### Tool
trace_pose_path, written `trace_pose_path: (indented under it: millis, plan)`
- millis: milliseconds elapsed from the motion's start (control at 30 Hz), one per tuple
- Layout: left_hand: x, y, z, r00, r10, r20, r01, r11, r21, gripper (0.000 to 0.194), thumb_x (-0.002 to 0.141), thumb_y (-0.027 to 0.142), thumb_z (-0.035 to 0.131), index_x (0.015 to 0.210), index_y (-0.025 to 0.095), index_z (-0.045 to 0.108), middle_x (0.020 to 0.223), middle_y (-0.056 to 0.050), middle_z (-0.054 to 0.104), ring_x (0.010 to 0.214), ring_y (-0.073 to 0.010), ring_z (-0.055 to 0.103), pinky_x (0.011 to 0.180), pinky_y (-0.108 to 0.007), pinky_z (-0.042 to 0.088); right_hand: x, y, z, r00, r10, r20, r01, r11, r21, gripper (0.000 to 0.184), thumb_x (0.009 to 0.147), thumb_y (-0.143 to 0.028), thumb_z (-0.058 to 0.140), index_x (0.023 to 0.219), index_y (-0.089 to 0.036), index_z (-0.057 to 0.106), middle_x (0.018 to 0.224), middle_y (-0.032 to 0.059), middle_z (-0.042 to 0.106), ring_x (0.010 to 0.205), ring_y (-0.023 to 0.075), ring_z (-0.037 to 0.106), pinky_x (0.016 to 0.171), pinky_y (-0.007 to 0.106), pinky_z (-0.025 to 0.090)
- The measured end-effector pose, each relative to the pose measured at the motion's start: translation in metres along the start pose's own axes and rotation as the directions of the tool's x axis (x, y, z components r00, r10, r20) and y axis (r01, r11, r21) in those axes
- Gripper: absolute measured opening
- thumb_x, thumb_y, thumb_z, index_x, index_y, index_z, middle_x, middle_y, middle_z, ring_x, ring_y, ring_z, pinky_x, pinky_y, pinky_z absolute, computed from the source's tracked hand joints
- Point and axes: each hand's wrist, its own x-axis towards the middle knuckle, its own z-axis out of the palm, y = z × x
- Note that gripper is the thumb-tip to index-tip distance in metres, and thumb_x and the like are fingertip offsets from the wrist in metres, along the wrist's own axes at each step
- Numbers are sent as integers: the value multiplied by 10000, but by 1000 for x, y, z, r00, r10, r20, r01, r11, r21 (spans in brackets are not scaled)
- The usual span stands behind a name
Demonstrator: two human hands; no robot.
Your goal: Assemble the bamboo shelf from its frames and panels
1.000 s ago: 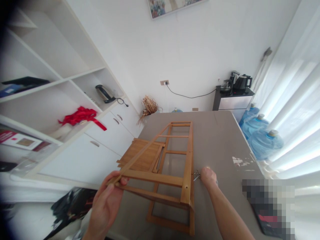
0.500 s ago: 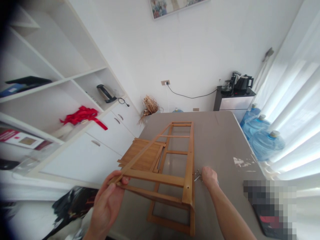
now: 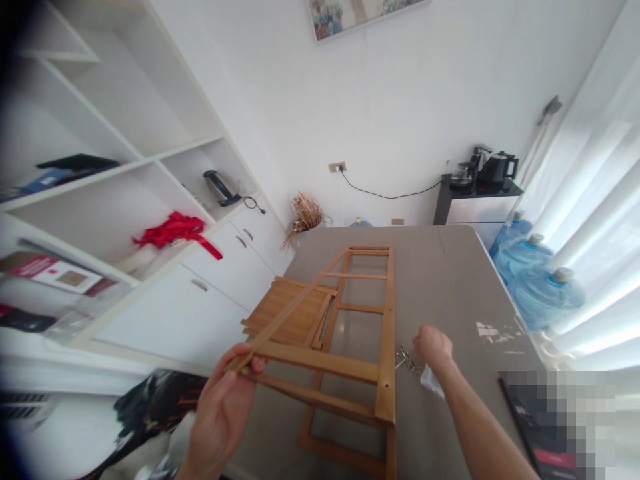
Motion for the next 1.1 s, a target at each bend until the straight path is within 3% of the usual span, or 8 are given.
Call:
trace_pose_path:
  millis: [167, 233, 300, 433, 533, 633, 833, 1100]
  plan:
    - [-1, 6, 0, 1000, 0, 19, 1, 998, -57, 338, 782, 368, 544, 1034, 161, 635, 797, -65, 618, 794, -195, 540, 771, -312, 414, -17, -21, -114, 973, -85, -212, 108, 989, 99, 276, 847, -323, 408, 883, -186, 645, 872, 71, 683, 774, 189, 641, 664, 279, 458]
    - [-1, 8, -1, 1000, 4, 20, -3, 998, -62, 329, 788, 345, 534, 1039, 159, 637, 797, -64, 619, 785, -189, 540, 767, -307, 409, -49, -59, -150, 891, -297, -345, 399, 873, 279, 232, 809, -317, 449, 855, -189, 637, 814, 32, 681, 694, 154, 619, 629, 248, 447]
    - [-1, 8, -1, 1000, 9, 24, -7, 998, -65, 328, 798, 327, 518, 1053, 158, 634, 800, -64, 623, 791, -189, 541, 773, -308, 401, -89, -108, -170, 754, -560, -343, 656, 667, 355, 208, 787, -301, 473, 831, -182, 637, 755, 14, 667, 681, 143, 597, 607, 228, 435]
    - [-3, 9, -3, 999, 15, 41, -11, 996, -91, 339, 818, 297, 479, 1089, 153, 623, 818, -64, 625, 810, -190, 540, 789, -316, 393, -153, -195, -167, 431, -895, -116, 870, 378, 317, 179, 769, -266, 506, 785, -186, 666, 739, -8, 660, 638, 111, 543, 577, 207, 389]
    - [-6, 10, -4, 998, 26, 49, -20, 993, -114, 345, 828, 270, 457, 1110, 148, 613, 827, -61, 619, 809, -185, 534, 798, -323, 394, -171, -230, -156, 332, -943, -11, 918, 320, 235, 195, 770, -216, 477, 752, -177, 668, 720, -3, 653, 610, 98, 515, 532, 200, 343]
    - [-8, 11, -6, 998, 37, 51, -30, 991, -129, 339, 823, 242, 459, 1115, 144, 602, 843, -63, 615, 822, -189, 537, 802, -331, 394, -175, -245, -150, 291, -956, 39, 944, 293, 148, 181, 754, -198, 478, 733, -177, 657, 690, -5, 641, 582, 91, 492, 494, 198, 304]
    - [-10, 12, -12, 997, 51, 53, -42, 985, -167, 255, 829, 212, 472, 1062, 170, 568, 857, -57, 610, 826, -186, 550, 802, -334, 389, -180, -264, -142, 310, -949, 64, 950, 312, 29, 147, 718, -200, 503, 688, -179, 645, 637, -4, 626, 556, 90, 476, 482, 199, 279]
    - [-10, 9, -17, 996, 52, 71, -37, 979, -200, 207, 833, 225, 490, 1032, 183, 528, 802, -39, 599, 831, -193, 561, 804, -334, 379, -178, -280, -143, 197, -958, 207, 980, 191, -49, 200, 713, -161, 469, 672, -168, 665, 654, 18, 655, 555, 102, 496, 503, 210, 304]
